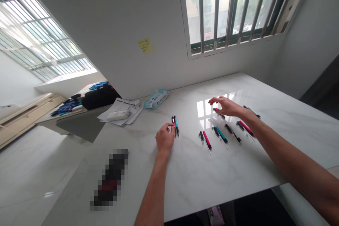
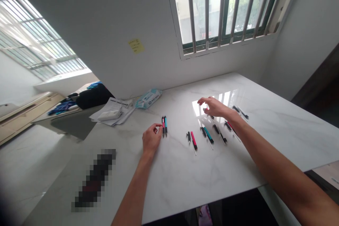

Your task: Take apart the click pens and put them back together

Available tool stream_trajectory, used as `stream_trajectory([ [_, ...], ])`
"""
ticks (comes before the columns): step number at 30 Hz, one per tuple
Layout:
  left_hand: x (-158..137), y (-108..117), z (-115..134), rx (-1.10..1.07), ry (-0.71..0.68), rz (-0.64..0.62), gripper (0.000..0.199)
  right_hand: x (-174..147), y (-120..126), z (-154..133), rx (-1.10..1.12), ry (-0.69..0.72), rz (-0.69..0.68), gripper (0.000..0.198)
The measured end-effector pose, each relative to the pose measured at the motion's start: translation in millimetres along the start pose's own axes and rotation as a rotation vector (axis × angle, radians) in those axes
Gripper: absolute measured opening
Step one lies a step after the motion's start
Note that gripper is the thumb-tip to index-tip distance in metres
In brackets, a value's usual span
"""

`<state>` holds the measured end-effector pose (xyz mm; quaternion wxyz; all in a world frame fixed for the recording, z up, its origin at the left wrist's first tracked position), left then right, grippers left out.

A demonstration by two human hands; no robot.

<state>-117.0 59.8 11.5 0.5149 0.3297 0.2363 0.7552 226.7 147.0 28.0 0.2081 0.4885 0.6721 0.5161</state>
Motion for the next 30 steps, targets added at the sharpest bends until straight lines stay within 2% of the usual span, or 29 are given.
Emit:
stream_trajectory([
  [4,-2,-2,9,-0.047,-0.03,-0.005,0.024,-11,-4,28,-0.01,-0.028,-0.074,0.064],
  [9,-3,-4,17,-0.087,-0.068,-0.018,0.027,-15,-21,28,-0.016,-0.034,-0.108,0.072],
  [23,-4,-6,22,-0.131,-0.111,-0.032,0.026,-6,-23,34,-0.086,-0.02,-0.053,0.056],
  [27,-6,-6,25,-0.199,-0.112,-0.028,0.026,-6,-9,31,-0.082,-0.01,0.067,0.054],
  [30,-8,-10,36,-0.301,-0.079,-0.062,0.025,-10,6,10,-0.055,0.04,0.2,0.052],
])
Point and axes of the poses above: each hand's wrist, its own x-axis towards the middle knuckle, its own y-axis out of the back of the hand, z = x × y, the point moved 8 cm from there along x, towards the middle knuckle, and after that the axes turned 10 degrees about -x, right-handed, at the moved point
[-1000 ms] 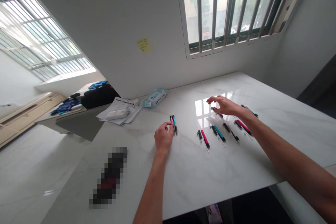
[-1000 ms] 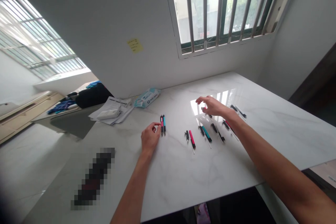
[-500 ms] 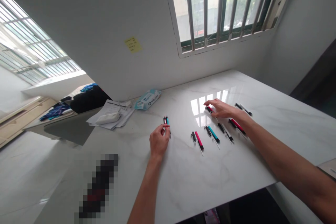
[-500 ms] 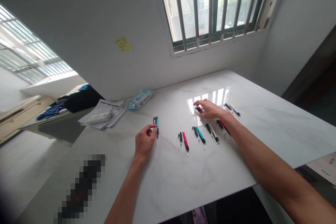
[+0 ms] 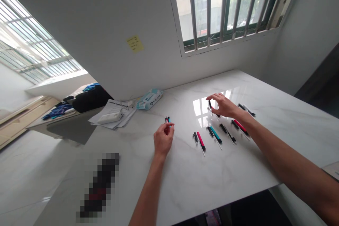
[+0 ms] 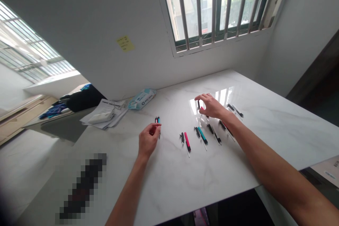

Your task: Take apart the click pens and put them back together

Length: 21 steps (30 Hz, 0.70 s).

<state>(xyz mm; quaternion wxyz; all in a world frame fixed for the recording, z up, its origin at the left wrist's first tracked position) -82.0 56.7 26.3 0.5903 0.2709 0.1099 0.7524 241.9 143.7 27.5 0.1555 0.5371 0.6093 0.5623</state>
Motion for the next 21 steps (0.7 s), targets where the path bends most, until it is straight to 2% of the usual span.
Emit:
stream_trajectory([
  [3,1,-21,19,-0.054,0.002,-0.103,0.025,-3,8,-40,0.053,0.096,0.058,0.051],
  [6,3,-47,30,-0.147,0.047,-0.183,0.032,-8,8,-84,0.086,0.192,0.055,0.051],
  [9,4,-71,28,-0.357,0.108,-0.209,0.04,-13,-1,-114,0.118,0.263,0.025,0.05],
  [12,4,-88,20,-0.496,0.109,-0.241,0.041,-16,-13,-130,0.151,0.308,-0.007,0.052],
  [15,4,-88,11,-0.527,0.099,-0.19,0.033,-14,-21,-132,0.168,0.322,-0.029,0.057],
  [17,3,-81,8,-0.482,0.094,-0.141,0.03,-9,-23,-119,0.139,0.273,-0.025,0.057],
  [21,0,-59,9,-0.369,0.081,-0.013,0.033,3,-12,-57,0.037,-0.016,0.109,0.044],
])
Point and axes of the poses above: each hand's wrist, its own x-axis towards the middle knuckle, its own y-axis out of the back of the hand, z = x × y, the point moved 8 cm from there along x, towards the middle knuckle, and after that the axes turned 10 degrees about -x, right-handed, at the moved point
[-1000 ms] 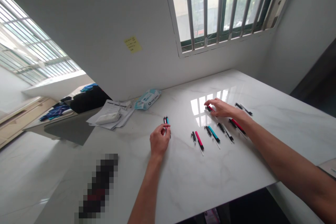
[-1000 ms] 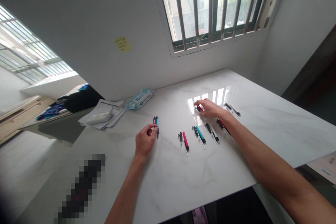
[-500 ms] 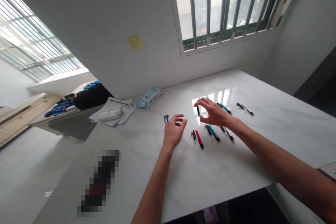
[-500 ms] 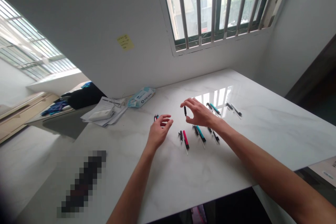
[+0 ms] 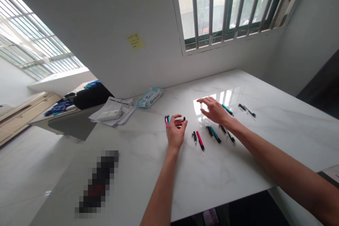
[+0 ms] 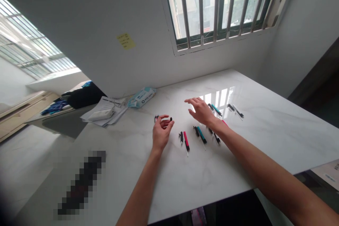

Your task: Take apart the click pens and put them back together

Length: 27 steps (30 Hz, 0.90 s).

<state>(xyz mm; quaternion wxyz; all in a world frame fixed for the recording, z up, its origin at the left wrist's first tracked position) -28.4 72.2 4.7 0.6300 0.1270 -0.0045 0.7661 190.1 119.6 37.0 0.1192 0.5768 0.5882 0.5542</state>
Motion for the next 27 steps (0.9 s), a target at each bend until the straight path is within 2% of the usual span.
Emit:
stream_trajectory([
  [2,-2,8,4,0.013,-0.005,0.041,0.032,2,2,33,-0.068,-0.138,0.037,0.038],
  [5,-5,12,9,0.053,-0.032,0.023,0.023,2,-9,65,-0.144,-0.24,-0.035,0.033],
  [9,-11,15,14,0.112,-0.096,0.005,0.016,1,-26,76,-0.18,-0.28,-0.122,0.03],
  [13,-16,19,11,0.143,-0.11,0.02,0.013,2,-29,77,-0.14,-0.328,-0.123,0.025],
  [16,-18,19,10,0.159,-0.116,0.022,0.013,2,-21,69,0.026,-0.326,-0.056,0.019],
  [18,-18,17,11,0.171,-0.123,-0.002,0.013,0,-19,55,0.25,-0.293,-0.034,0.017],
  [22,-20,12,15,0.178,-0.139,-0.038,0.013,-10,-30,12,0.714,-0.228,-0.163,0.026],
  [27,-21,9,17,0.163,-0.159,-0.071,0.014,-16,-39,-26,0.924,-0.189,-0.242,0.027],
])
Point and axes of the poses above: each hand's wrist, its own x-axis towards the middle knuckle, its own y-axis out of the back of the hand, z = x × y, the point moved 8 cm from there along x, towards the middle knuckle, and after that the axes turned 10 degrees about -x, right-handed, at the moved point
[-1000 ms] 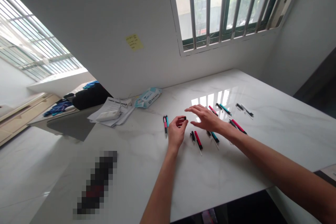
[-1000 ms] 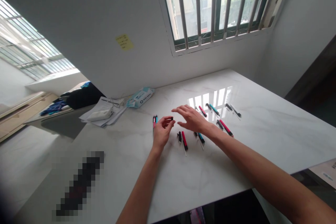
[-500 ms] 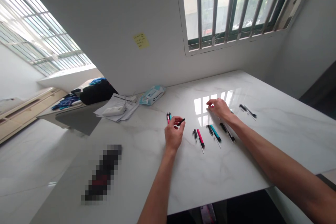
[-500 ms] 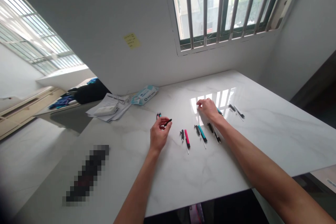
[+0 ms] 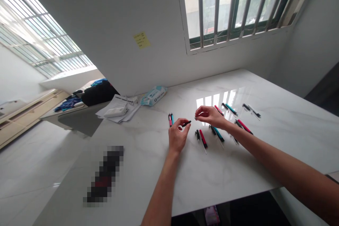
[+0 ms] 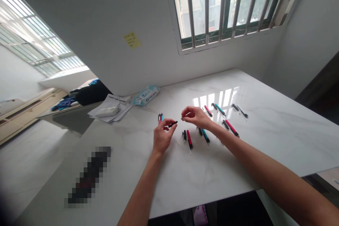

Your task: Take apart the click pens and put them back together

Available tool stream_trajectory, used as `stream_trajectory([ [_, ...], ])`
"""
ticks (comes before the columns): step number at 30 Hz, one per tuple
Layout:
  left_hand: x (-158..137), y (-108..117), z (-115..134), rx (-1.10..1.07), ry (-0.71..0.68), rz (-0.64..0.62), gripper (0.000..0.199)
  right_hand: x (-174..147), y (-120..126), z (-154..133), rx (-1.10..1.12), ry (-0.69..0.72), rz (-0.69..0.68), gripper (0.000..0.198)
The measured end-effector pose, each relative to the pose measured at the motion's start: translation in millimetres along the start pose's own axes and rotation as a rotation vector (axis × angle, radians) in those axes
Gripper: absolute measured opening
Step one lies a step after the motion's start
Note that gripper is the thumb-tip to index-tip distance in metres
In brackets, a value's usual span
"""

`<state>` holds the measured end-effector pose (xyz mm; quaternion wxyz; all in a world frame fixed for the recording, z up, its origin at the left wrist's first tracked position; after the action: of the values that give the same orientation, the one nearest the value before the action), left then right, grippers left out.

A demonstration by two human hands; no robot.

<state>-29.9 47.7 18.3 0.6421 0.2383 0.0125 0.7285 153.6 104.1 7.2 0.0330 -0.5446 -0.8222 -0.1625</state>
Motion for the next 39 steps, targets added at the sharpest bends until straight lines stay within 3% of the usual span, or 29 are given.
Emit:
stream_trajectory([
  [14,0,-7,4,-0.036,-0.027,-0.055,0.011,-2,-10,-2,-0.005,0.016,-0.041,0.025],
  [23,0,-10,4,-0.042,-0.048,-0.057,0.01,-6,-9,0,-0.168,0.021,-0.027,0.034],
  [29,1,-12,3,-0.053,-0.039,-0.055,0.009,-7,-12,2,-0.108,0.02,-0.056,0.032],
  [35,1,-13,2,-0.066,-0.019,-0.063,0.011,-10,-9,0,-0.305,-0.009,-0.08,0.029],
  [39,1,-15,0,-0.074,-0.009,-0.078,0.011,-11,-9,-4,-0.302,0.037,-0.099,0.03],
])
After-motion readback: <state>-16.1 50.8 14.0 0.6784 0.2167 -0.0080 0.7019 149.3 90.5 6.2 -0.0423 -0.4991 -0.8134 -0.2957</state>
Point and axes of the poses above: each hand's wrist, its own x-axis towards the middle knuckle, its own y-axis out of the back of the hand, z = x × y, the point moved 8 cm from there along x, towards the middle knuckle, and after that the axes turned 10 degrees about -x, right-handed, at the moved point
